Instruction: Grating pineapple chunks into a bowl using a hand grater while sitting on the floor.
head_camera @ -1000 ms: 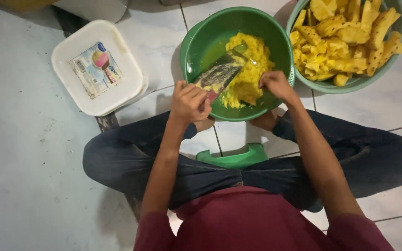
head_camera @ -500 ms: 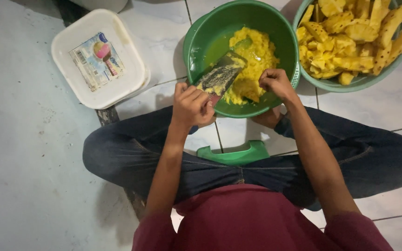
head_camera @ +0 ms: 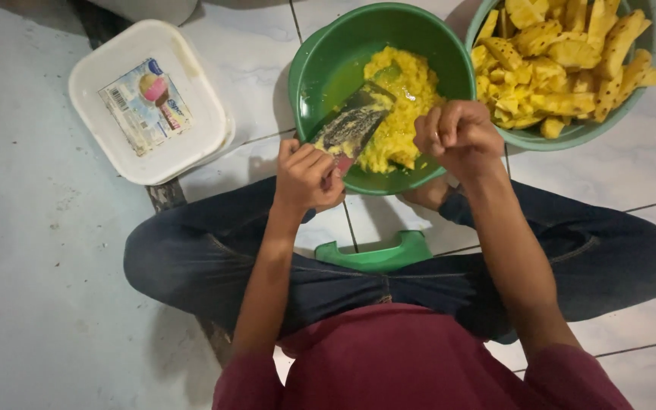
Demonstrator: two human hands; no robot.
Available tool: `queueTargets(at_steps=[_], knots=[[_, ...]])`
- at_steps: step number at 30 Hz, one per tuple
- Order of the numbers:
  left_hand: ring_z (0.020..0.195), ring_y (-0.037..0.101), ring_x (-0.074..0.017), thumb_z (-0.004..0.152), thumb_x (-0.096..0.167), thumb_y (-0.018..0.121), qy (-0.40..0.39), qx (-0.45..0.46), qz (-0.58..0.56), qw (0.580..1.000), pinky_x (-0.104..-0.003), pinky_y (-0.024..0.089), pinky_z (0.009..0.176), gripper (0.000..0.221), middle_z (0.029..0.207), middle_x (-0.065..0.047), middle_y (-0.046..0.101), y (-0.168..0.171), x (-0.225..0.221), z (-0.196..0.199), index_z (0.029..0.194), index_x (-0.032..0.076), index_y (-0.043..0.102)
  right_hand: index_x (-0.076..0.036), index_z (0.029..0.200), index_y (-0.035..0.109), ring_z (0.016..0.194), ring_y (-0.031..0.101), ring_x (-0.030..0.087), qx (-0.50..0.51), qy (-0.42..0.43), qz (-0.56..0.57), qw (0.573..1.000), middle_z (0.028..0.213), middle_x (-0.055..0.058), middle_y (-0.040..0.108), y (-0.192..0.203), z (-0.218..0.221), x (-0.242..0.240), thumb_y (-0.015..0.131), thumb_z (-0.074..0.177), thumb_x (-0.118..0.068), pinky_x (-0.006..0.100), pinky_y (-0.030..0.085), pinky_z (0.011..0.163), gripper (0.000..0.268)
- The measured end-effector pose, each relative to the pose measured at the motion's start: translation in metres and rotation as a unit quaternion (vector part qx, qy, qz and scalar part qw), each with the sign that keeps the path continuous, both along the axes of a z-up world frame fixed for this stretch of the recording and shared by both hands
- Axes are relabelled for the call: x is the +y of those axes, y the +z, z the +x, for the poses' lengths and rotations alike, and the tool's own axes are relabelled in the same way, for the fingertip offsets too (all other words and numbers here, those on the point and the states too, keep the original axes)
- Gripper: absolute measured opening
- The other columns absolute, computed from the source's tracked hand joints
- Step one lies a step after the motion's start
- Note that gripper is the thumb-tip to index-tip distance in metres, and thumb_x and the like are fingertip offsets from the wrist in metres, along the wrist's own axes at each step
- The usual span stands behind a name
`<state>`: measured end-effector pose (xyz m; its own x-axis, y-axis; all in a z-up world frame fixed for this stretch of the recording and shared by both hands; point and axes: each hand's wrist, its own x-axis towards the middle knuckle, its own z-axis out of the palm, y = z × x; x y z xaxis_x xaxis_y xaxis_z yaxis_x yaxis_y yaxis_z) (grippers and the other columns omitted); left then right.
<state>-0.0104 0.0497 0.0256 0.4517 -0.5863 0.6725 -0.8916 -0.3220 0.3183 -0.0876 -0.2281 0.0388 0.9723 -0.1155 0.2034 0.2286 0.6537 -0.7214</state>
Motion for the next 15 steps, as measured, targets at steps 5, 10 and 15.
queueTargets(at_steps=[5,10,15], knots=[[0.06,0.051,-0.02,0.083,0.028,0.061,0.002,0.008,0.004,1.0,-0.036,0.04,0.073,0.029,0.06,0.0,0.044,-0.006,0.0,-0.003,0.063,0.019,0.042,-0.001,0.073,0.058,0.053,0.056,0.019,-0.07,0.03,0.01,0.997,0.066,0.019,0.06,0.03,-0.01,0.013,0.058,0.07,-0.007,0.028,0.041,0.054,0.006],[0.059,0.051,-0.0194,0.083,0.029,0.06,0.005,-0.002,0.013,1.0,-0.036,0.04,0.072,0.03,0.059,0.001,0.044,-0.007,0.0,0.0,0.061,0.019,0.041,0.001,0.076,0.06,0.055,0.061,0.021,-0.091,0.039,0.017,0.995,0.067,0.021,0.062,0.028,-0.008,0.011,0.061,0.074,-0.009,0.031,0.045,0.055,0.01],[0.06,0.051,-0.0191,0.082,0.029,0.061,0.009,0.008,0.013,1.0,-0.036,0.04,0.073,0.03,0.059,0.001,0.043,-0.011,0.0,-0.001,0.061,0.019,0.042,0.002,0.076,0.056,0.046,0.054,0.023,-0.093,0.029,0.048,0.994,0.064,0.023,0.058,0.019,-0.008,0.011,0.062,0.065,-0.006,0.032,0.039,0.045,0.014]])
